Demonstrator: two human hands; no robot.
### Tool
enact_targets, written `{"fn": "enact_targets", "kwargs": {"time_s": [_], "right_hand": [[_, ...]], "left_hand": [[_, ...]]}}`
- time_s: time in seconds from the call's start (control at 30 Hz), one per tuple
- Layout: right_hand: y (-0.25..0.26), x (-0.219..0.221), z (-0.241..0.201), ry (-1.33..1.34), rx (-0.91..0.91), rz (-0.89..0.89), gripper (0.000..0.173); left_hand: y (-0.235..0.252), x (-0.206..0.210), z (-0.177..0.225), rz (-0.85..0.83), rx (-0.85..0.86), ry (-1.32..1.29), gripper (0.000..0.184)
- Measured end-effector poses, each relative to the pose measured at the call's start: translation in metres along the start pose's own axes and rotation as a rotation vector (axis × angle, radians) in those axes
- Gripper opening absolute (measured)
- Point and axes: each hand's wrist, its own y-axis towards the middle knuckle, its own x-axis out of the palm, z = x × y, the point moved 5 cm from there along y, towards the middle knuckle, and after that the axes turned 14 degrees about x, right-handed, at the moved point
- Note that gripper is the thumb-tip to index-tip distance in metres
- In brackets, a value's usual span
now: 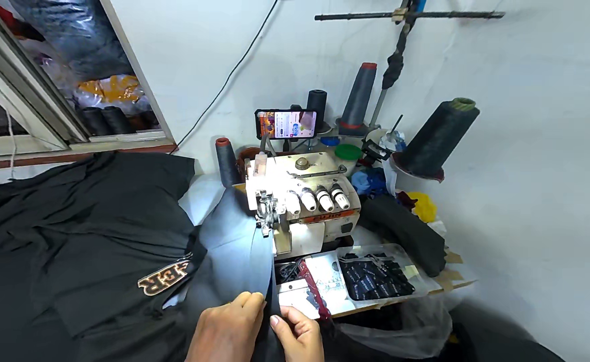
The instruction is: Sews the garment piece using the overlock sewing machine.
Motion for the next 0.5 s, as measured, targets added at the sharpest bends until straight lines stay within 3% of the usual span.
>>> {"fn": "enact_targets", "kwargs": {"time_s": [0.3,0.5], "right_hand": [[0.044,0.009,-0.024,-0.084,-0.103,0.083,0.018],[0.051,0.009,-0.023,-0.037,-0.106,0.116,0.013]], "left_hand": [[0.037,0.022,-0.015,0.113,-0.090,0.101,0.019],[0.023,0.021,-0.017,0.120,-0.102,-0.061,0.021]]}}
